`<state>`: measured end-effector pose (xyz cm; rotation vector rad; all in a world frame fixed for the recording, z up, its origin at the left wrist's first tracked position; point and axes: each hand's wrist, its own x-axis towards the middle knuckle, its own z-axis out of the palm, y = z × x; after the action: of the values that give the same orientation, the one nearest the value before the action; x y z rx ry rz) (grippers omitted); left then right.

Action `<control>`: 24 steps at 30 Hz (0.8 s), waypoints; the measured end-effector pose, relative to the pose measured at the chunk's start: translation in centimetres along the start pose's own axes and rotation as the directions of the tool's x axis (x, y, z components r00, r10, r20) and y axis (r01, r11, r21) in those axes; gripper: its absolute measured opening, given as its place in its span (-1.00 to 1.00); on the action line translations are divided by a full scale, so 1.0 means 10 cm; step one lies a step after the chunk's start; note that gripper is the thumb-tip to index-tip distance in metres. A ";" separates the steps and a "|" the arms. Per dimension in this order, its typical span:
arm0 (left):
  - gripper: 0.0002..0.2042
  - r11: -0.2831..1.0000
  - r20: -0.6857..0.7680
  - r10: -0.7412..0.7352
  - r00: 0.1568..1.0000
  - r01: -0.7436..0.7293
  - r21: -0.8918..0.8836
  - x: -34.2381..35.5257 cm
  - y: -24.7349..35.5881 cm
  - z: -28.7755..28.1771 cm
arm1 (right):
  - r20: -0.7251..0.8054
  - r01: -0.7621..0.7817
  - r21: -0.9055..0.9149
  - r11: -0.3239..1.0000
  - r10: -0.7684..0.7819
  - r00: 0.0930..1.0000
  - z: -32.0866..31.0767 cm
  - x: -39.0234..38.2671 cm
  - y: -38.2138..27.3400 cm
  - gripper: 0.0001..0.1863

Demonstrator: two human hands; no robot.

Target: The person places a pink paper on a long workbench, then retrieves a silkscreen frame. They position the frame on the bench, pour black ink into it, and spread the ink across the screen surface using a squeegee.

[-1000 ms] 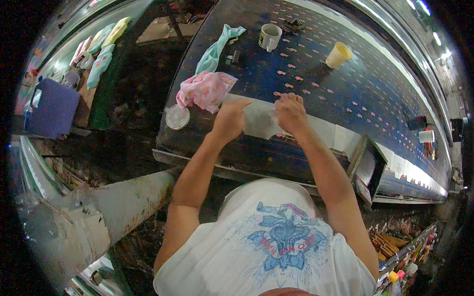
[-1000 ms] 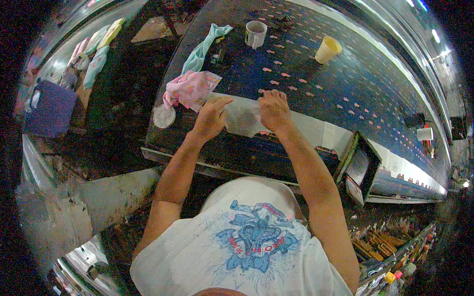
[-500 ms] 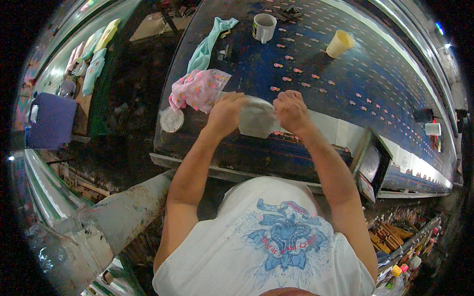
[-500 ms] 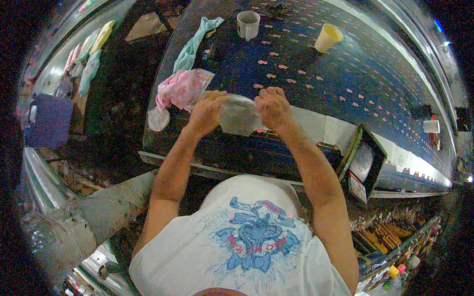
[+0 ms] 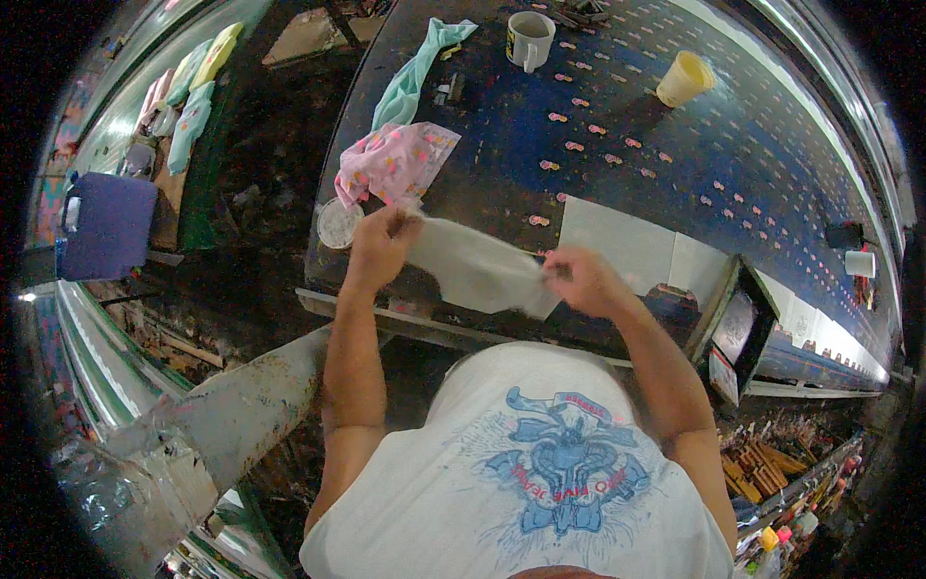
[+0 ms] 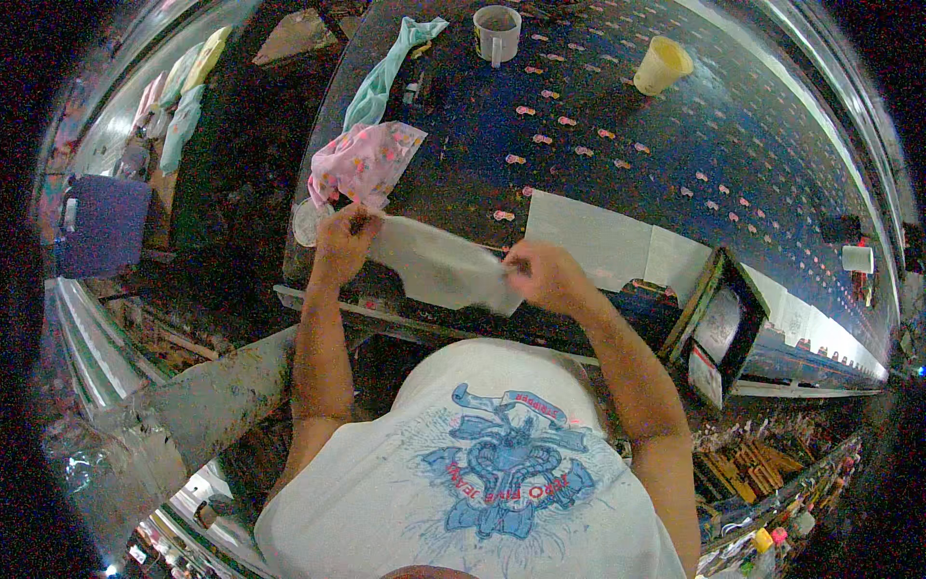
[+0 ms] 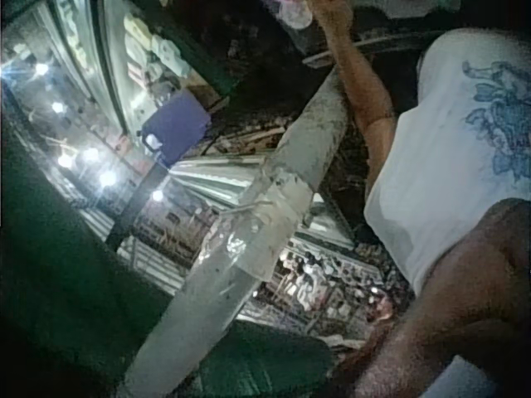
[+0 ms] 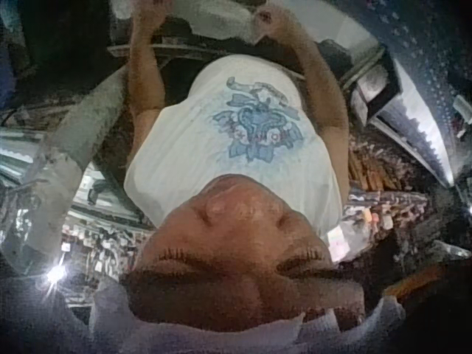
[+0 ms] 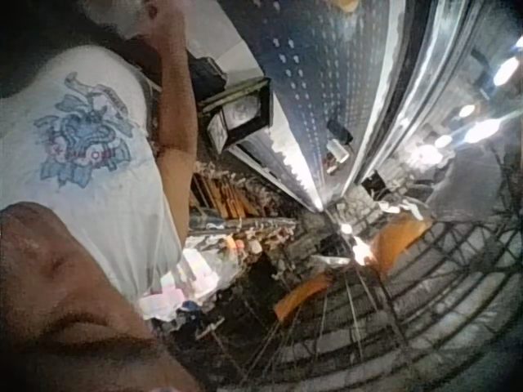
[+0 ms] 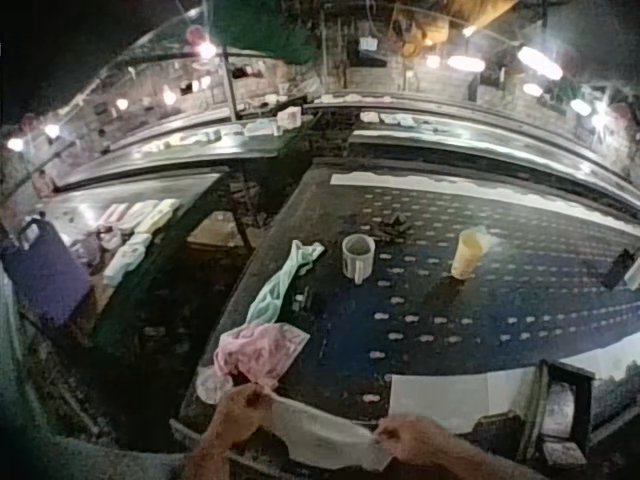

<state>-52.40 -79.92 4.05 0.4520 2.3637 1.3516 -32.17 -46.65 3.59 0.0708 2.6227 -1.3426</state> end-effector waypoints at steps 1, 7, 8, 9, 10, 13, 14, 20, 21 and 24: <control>-0.83 0.997 -0.053 0.000 0.999 0.004 0.073 0.05 0.05 0.07 | -0.075 -0.074 -0.023 0.997 0.073 0.995 -0.01 0.08 0.09 -0.66; -0.82 0.829 -0.258 0.357 0.898 -0.178 0.530 0.52 -0.11 0.32 | -0.454 -0.231 0.153 0.961 0.276 0.847 -0.05 0.52 0.29 -0.74; -0.83 0.816 -0.269 0.381 0.884 -0.185 0.548 0.57 -0.12 0.34 | -0.449 -0.268 0.115 0.956 0.291 0.845 -0.06 0.55 0.32 -0.74; -0.83 0.807 -0.278 0.392 0.877 -0.183 0.561 0.61 -0.14 0.35 | -0.444 -0.304 0.077 0.950 0.306 0.842 -0.09 0.57 0.36 -0.73; -0.84 0.798 -0.282 0.405 0.870 -0.185 0.574 0.64 -0.13 0.36 | -0.443 -0.343 0.040 0.938 0.325 0.836 -0.10 0.57 0.39 -0.72; -0.85 0.794 -0.280 0.393 0.876 -0.169 0.584 0.68 -0.09 0.39 | -0.490 -0.274 0.038 0.961 0.257 0.833 -0.07 0.57 0.49 -0.73; -0.85 0.796 -0.276 0.380 0.883 -0.160 0.584 0.68 -0.07 0.39 | -0.485 -0.284 0.044 0.958 0.269 0.832 -0.08 0.56 0.48 -0.73; -0.77 0.710 -0.315 0.568 0.760 -0.259 0.655 0.57 0.02 0.47 | -0.492 -0.274 0.110 0.955 0.292 0.820 -0.06 0.46 0.31 -0.73; -0.76 0.687 -0.227 0.625 0.746 -0.388 0.614 0.56 -0.05 0.56 | -0.501 -0.277 0.101 0.956 0.290 0.815 -0.03 0.44 0.33 -0.73; -0.71 0.614 0.038 0.710 0.704 -0.644 0.457 0.49 -0.21 0.85 | -0.456 -0.343 0.049 0.938 0.327 0.828 -0.07 0.45 0.26 -0.77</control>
<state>-52.87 -72.41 -2.53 1.5857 2.7528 1.1004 -36.33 -44.79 1.00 0.9095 2.8070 -1.2713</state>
